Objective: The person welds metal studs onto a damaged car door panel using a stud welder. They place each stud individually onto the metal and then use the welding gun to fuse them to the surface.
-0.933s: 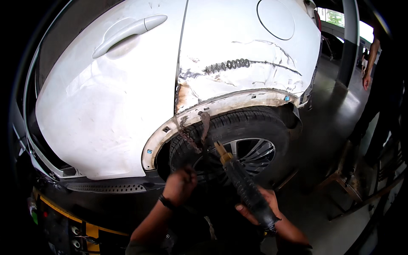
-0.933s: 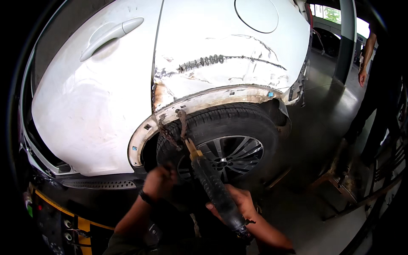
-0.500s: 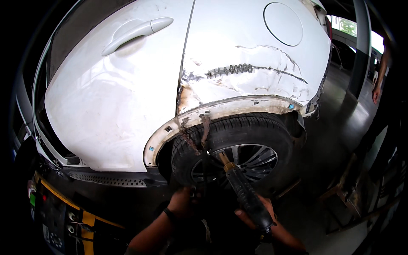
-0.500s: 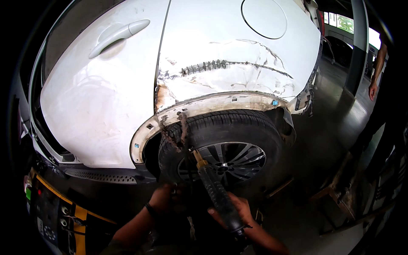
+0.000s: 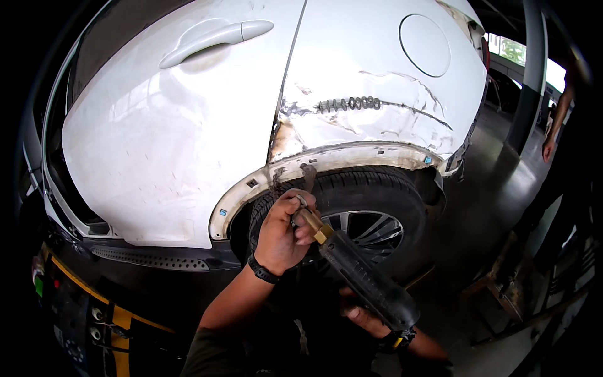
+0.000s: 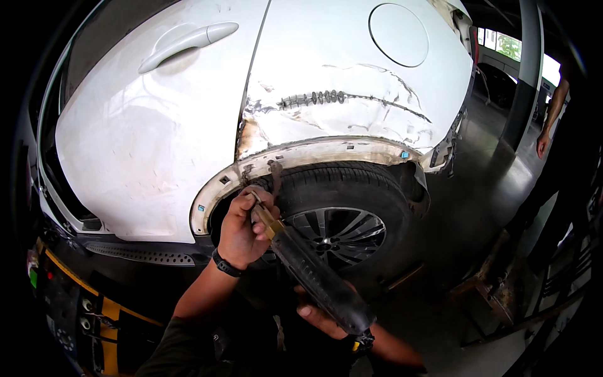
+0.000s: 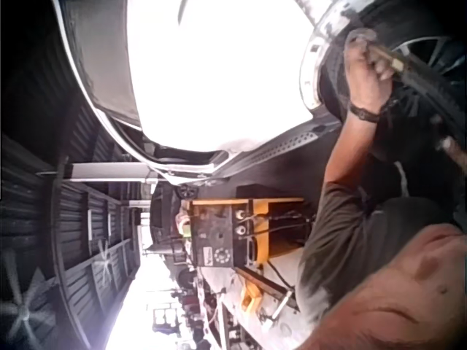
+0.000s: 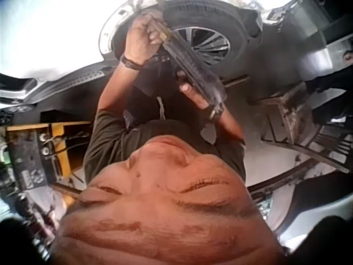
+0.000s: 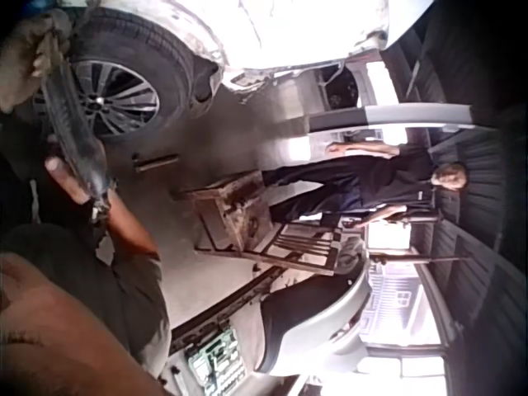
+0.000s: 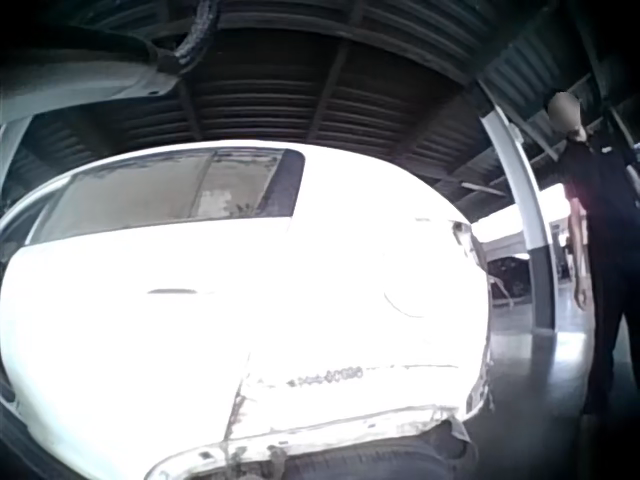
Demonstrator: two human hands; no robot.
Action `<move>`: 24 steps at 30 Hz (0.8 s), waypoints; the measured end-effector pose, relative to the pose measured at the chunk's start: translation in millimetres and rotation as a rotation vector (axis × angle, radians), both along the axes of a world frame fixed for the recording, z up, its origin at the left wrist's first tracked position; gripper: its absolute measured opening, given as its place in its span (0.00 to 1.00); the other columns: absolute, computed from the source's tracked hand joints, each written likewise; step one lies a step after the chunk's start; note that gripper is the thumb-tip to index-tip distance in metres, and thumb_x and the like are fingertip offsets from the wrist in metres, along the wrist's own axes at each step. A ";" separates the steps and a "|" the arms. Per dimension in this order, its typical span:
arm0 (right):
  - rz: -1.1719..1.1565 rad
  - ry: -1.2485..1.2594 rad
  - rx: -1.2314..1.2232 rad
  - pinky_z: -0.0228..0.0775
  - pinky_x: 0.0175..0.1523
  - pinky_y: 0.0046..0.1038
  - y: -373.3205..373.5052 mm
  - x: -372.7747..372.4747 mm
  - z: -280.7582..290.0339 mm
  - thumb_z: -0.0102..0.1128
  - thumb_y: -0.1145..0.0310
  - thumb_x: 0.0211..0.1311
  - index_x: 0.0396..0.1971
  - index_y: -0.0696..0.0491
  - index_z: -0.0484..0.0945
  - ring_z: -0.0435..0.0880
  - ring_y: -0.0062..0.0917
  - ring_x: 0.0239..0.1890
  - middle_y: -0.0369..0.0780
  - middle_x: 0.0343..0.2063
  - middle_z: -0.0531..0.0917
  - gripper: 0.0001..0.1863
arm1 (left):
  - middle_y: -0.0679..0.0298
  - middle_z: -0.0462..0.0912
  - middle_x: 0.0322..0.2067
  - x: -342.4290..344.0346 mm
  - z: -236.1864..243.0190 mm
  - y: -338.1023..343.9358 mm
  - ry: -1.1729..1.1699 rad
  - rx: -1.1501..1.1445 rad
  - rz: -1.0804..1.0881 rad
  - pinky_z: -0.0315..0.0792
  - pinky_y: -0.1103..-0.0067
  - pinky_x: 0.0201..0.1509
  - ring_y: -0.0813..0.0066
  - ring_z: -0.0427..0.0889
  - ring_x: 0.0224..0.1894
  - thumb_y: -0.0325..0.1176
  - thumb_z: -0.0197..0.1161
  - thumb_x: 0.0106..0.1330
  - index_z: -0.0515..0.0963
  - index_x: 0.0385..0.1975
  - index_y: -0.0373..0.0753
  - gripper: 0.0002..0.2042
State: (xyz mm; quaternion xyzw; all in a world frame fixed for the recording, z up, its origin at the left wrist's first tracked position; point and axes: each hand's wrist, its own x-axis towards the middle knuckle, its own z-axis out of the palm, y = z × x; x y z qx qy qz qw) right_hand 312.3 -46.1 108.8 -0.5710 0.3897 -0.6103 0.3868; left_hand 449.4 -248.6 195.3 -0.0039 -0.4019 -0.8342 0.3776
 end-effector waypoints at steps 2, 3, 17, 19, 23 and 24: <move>-0.035 -0.037 0.014 0.78 0.49 0.28 0.7 3.8 -0.9 0.70 0.69 0.63 0.53 0.58 0.77 0.85 0.26 0.44 0.42 0.43 0.85 0.21 | 0.72 0.65 0.20 2.4 0.1 -0.1 -0.004 0.038 -0.009 0.57 0.86 0.19 0.84 0.63 0.20 0.39 0.55 0.71 0.71 0.33 0.37 0.11; -0.067 0.008 -0.024 0.78 0.47 0.28 0.2 4.4 -1.2 0.70 0.69 0.63 0.53 0.58 0.78 0.86 0.26 0.42 0.42 0.42 0.86 0.20 | 0.73 0.64 0.20 3.9 -0.3 0.0 -0.010 0.075 -0.017 0.57 0.86 0.19 0.84 0.63 0.20 0.39 0.55 0.70 0.72 0.33 0.37 0.11; -0.088 0.133 -0.076 0.77 0.46 0.27 -8.8 22.7 5.9 0.70 0.68 0.63 0.52 0.57 0.79 0.85 0.23 0.40 0.40 0.40 0.85 0.19 | 0.69 0.66 0.19 32.3 -12.5 -17.8 -0.115 -0.082 0.086 0.56 0.85 0.20 0.82 0.62 0.18 0.37 0.55 0.68 0.75 0.38 0.34 0.11; -0.063 0.106 -0.046 0.77 0.46 0.27 -8.1 23.6 5.9 0.70 0.68 0.63 0.52 0.57 0.79 0.85 0.24 0.40 0.40 0.41 0.85 0.19 | 0.68 0.66 0.19 34.2 -12.3 -18.2 -0.123 -0.104 0.098 0.56 0.85 0.20 0.82 0.62 0.18 0.37 0.55 0.68 0.75 0.38 0.34 0.11; -0.064 0.073 -0.039 0.77 0.47 0.27 -9.5 28.2 7.0 0.70 0.68 0.63 0.52 0.57 0.79 0.84 0.24 0.41 0.40 0.40 0.85 0.20 | 0.68 0.67 0.19 33.3 -13.3 -18.0 -0.142 -0.125 0.135 0.55 0.84 0.20 0.81 0.61 0.18 0.36 0.51 0.70 0.75 0.38 0.33 0.11; -0.079 0.065 -0.031 0.77 0.47 0.27 -9.7 29.3 3.9 0.70 0.68 0.63 0.52 0.57 0.78 0.84 0.24 0.41 0.40 0.40 0.85 0.20 | 0.68 0.67 0.19 32.3 -14.2 -17.7 -0.143 -0.158 0.162 0.55 0.84 0.20 0.81 0.61 0.18 0.36 0.50 0.71 0.75 0.38 0.33 0.11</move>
